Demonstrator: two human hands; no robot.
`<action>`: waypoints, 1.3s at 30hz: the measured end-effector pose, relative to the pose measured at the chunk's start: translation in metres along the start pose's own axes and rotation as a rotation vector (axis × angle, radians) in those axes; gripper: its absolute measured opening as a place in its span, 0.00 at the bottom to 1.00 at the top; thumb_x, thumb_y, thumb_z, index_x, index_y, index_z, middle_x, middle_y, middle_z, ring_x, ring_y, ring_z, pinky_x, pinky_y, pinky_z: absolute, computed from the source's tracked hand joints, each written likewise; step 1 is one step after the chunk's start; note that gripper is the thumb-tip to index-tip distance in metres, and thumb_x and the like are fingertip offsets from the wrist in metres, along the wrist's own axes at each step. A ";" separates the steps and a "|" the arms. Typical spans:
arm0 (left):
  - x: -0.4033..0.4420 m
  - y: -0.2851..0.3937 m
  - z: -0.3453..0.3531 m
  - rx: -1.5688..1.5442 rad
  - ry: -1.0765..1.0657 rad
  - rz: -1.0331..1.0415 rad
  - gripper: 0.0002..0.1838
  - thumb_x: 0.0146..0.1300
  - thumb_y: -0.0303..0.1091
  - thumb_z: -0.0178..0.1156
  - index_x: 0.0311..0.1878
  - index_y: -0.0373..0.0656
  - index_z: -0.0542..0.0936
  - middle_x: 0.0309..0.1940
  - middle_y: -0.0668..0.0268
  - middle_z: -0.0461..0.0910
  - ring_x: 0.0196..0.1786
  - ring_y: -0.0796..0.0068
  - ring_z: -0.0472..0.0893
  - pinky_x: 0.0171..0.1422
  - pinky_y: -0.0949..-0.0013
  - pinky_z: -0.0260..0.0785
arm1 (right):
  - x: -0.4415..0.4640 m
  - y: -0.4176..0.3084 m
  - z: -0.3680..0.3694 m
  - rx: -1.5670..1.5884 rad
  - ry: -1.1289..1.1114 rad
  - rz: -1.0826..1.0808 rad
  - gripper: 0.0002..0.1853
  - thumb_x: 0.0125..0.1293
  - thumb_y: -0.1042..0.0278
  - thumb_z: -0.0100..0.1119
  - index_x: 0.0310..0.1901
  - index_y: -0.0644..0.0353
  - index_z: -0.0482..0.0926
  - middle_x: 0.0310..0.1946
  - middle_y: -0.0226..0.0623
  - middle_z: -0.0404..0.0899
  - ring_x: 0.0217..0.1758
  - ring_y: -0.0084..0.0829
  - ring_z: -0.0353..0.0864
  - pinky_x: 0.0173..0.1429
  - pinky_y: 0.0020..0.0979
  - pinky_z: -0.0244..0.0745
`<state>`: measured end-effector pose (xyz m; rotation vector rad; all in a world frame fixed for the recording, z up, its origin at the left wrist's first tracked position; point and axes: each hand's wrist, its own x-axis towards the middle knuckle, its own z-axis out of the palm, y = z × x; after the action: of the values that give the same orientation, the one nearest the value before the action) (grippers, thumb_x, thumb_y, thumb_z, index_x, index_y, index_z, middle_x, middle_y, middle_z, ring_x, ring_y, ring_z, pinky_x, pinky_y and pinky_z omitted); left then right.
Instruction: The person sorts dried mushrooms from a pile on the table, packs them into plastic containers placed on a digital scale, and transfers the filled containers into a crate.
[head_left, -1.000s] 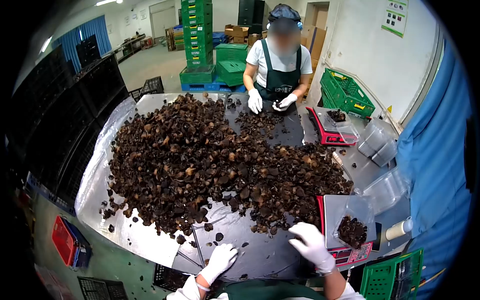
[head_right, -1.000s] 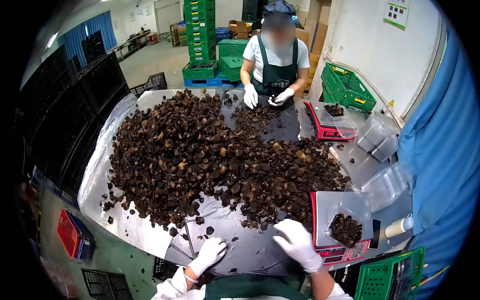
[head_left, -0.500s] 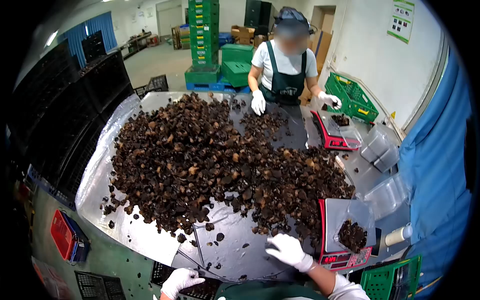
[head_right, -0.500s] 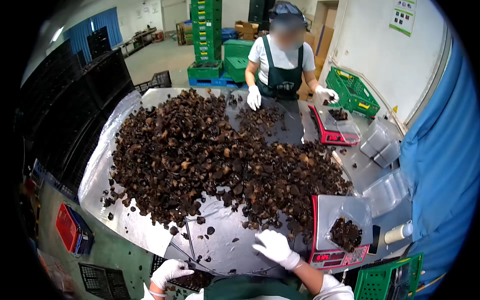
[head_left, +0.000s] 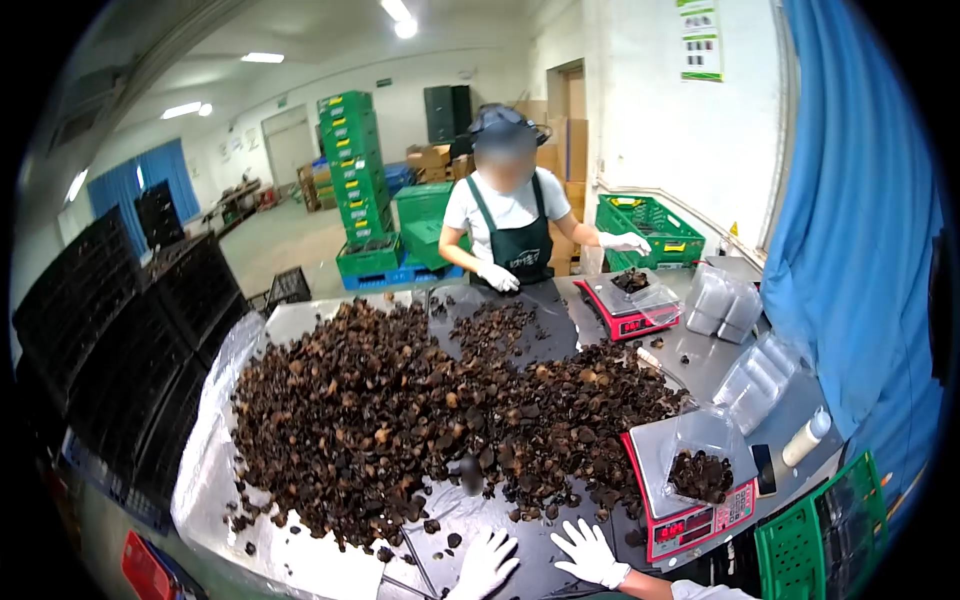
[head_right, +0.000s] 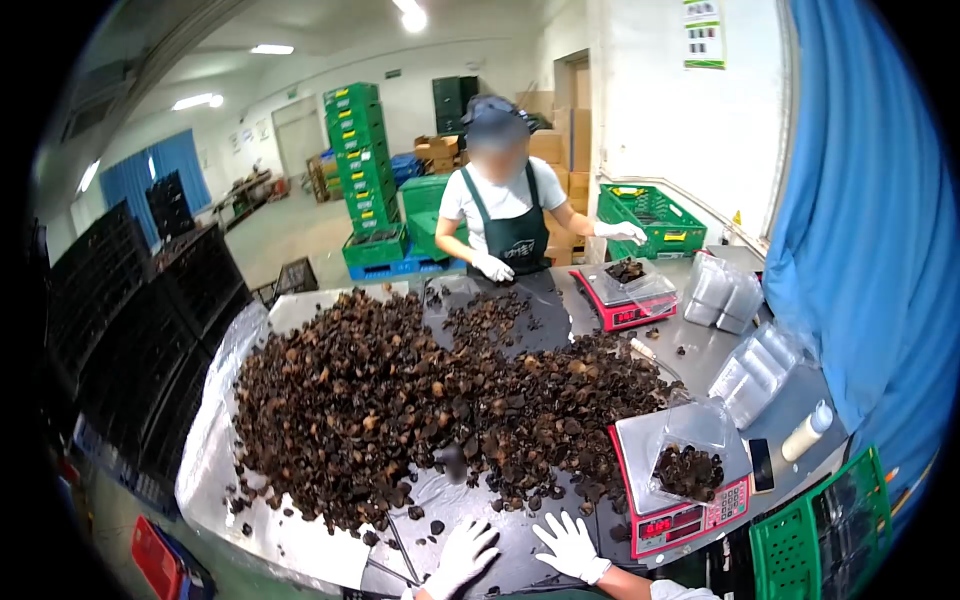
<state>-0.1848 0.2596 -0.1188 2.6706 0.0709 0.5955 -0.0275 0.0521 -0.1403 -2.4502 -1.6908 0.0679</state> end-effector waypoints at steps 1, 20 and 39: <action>0.000 -0.002 0.007 0.015 -0.025 -0.006 0.23 0.58 0.45 0.62 0.53 0.42 0.77 0.58 0.52 0.72 0.61 0.42 0.68 0.59 0.52 0.66 | -0.001 -0.001 0.004 0.009 0.028 0.022 0.35 0.62 0.36 0.49 0.69 0.42 0.63 0.69 0.48 0.58 0.70 0.58 0.57 0.67 0.60 0.53; -0.013 0.009 0.011 0.124 -0.057 -0.069 0.23 0.63 0.43 0.56 0.57 0.39 0.75 0.58 0.48 0.72 0.62 0.45 0.68 0.67 0.50 0.59 | -0.004 -0.003 0.033 0.005 0.120 0.061 0.32 0.65 0.37 0.43 0.70 0.36 0.60 0.71 0.45 0.56 0.73 0.56 0.52 0.69 0.63 0.47; -0.016 -0.009 0.034 0.072 -0.087 -0.141 0.26 0.59 0.47 0.60 0.60 0.48 0.75 0.62 0.52 0.69 0.65 0.43 0.64 0.69 0.46 0.53 | -0.004 -0.007 0.019 0.016 0.065 0.084 0.33 0.65 0.40 0.46 0.70 0.38 0.59 0.71 0.46 0.56 0.73 0.55 0.52 0.71 0.61 0.44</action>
<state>-0.1848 0.2525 -0.1570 2.7290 0.2590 0.4394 -0.0382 0.0535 -0.1584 -2.4828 -1.5552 0.0121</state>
